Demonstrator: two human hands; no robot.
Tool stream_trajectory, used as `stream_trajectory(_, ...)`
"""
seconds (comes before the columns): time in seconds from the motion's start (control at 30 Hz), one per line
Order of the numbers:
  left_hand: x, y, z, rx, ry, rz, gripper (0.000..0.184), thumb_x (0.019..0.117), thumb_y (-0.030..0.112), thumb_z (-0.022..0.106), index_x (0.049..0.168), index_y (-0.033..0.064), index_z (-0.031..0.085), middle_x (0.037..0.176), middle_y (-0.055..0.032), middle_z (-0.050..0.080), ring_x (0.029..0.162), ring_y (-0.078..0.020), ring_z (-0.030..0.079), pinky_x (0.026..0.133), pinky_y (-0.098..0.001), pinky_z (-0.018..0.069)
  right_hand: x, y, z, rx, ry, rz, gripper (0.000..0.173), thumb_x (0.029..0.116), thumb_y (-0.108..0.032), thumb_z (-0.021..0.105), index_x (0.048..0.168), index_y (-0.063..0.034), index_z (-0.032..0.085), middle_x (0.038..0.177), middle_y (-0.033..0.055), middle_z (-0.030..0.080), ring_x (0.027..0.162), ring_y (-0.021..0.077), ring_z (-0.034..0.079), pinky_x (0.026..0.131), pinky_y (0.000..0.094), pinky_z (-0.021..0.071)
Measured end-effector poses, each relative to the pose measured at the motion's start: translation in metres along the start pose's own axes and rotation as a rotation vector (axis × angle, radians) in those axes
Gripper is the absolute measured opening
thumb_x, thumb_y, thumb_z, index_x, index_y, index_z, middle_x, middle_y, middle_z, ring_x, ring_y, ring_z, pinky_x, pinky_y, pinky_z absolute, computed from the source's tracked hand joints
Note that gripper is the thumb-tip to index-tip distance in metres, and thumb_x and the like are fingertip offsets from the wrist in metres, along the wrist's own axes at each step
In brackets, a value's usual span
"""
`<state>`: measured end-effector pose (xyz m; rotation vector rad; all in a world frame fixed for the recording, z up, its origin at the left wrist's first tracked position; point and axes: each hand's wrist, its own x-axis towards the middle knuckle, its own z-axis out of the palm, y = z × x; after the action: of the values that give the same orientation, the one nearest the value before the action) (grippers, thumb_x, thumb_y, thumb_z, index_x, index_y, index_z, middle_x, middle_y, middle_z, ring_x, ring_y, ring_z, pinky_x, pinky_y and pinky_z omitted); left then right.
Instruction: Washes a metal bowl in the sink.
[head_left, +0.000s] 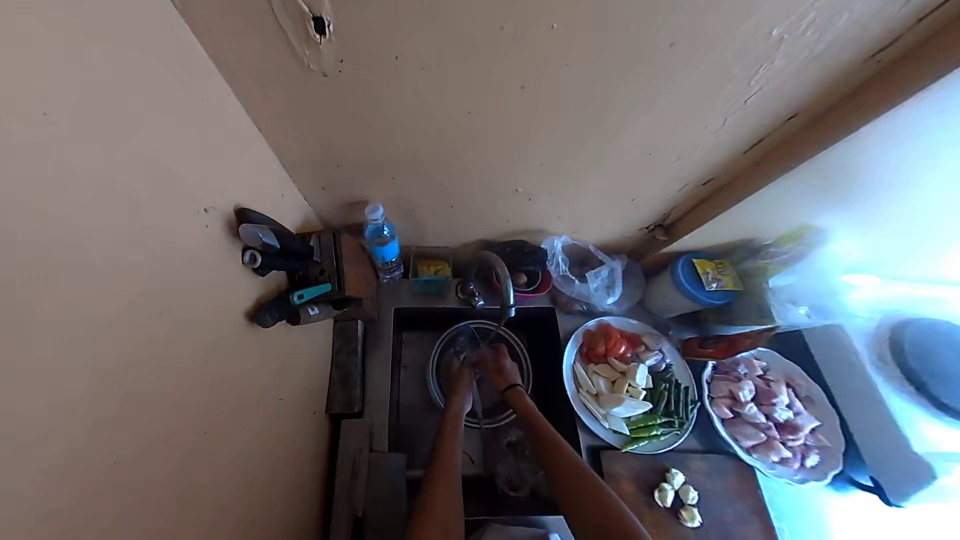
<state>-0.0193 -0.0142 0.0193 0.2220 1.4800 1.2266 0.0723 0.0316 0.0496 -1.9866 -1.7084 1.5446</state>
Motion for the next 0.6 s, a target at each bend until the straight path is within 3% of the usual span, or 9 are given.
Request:
stream_trajectory(0.07,-0.002,0.006,-0.001,0.018,-0.006,-0.024,0.037,0.1102,0.021,0.047,0.14,-0.0017,0.046,0.107,-0.0182,0.064,0.079,-0.0212,0.066,0.067,-0.0365,0.0584,0.018,0.002,0.001,0.07,-0.024,-0.1,0.053,0.1044,-0.031,0.061,0.146,-0.0004,0.05,0.138,0.0257,0.059,0.125,0.0379,0.061,0.107,0.0509,0.0499)
stream_trajectory(0.13,-0.004,0.004,-0.001,0.038,0.001,-0.031,0.031,0.1109,0.022,0.044,0.129,-0.002,0.051,0.083,-0.0089,0.057,0.057,-0.0128,0.051,0.051,-0.0279,0.0462,0.029,0.0,0.004,0.058,-0.02,-0.215,0.045,0.1038,-0.025,0.061,0.139,0.0029,0.059,0.134,0.0262,0.063,0.123,0.0358,0.063,0.108,0.0479,0.0491)
stream_trajectory(0.17,-0.007,0.004,-0.001,0.039,0.001,-0.036,0.027,0.1112,0.022,0.043,0.123,-0.0018,0.051,0.076,-0.0057,0.053,0.052,-0.0104,0.047,0.048,-0.0252,0.0434,0.03,-0.005,0.007,0.023,-0.01,-0.248,0.04,0.1048,-0.025,0.059,0.133,0.0023,0.064,0.127,0.0242,0.068,0.117,0.034,0.067,0.106,0.0476,0.0502)
stream_trajectory(0.3,-0.037,-0.002,0.01,0.123,-0.079,-0.028,0.029,0.1114,0.016,0.038,0.131,-0.0021,0.05,0.083,-0.0058,0.057,0.061,-0.0099,0.052,0.056,-0.0253,0.0466,0.025,-0.02,0.006,-0.033,0.118,-0.139,0.041,0.1083,-0.036,0.051,0.121,-0.0035,0.072,0.114,0.0199,0.074,0.112,0.0358,0.069,0.103,0.0539,0.0504)
stream_trajectory(0.37,-0.041,-0.002,0.008,0.185,-0.047,-0.044,0.025,0.111,0.016,0.04,0.124,-0.0014,0.053,0.075,-0.0032,0.051,0.055,-0.0094,0.046,0.05,-0.0249,0.0423,0.032,-0.015,0.006,-0.008,0.104,-0.111,0.044,0.1082,-0.04,0.05,0.119,-0.0025,0.072,0.113,0.0205,0.073,0.111,0.0363,0.069,0.101,0.0547,0.0508)
stream_trajectory(0.43,-0.034,-0.001,-0.001,0.208,0.011,-0.078,0.018,0.1098,0.015,0.041,0.111,0.001,0.053,0.065,0.001,0.041,0.048,-0.0079,0.038,0.045,-0.0233,0.036,0.032,-0.008,0.011,0.05,-0.015,-0.17,0.039,0.1073,-0.028,0.054,0.132,0.0011,0.063,0.123,0.0238,0.069,0.117,0.037,0.066,0.106,0.0531,0.0491)
stream_trajectory(0.5,-0.026,0.001,-0.006,0.216,0.042,-0.093,0.021,0.111,0.018,0.038,0.107,0.0036,0.053,0.062,0.0029,0.038,0.046,-0.0071,0.036,0.043,-0.0221,0.0347,0.031,0.002,0.018,0.125,-0.143,-0.247,0.051,0.103,-0.015,0.06,0.148,0.0037,0.046,0.135,0.027,0.062,0.125,0.0374,0.062,0.111,0.051,0.0472)
stream_trajectory(0.6,-0.027,-0.001,0.0,0.272,0.08,-0.065,0.029,0.1131,0.023,0.034,0.111,0.0009,0.053,0.064,0.0001,0.04,0.045,-0.0089,0.038,0.042,-0.0233,0.0359,0.048,0.016,0.022,0.25,-0.205,-0.303,0.05,0.1008,-0.011,0.064,0.144,0.0089,0.046,0.123,0.0289,0.065,0.108,0.0356,0.069,0.099,0.0485,0.0547)
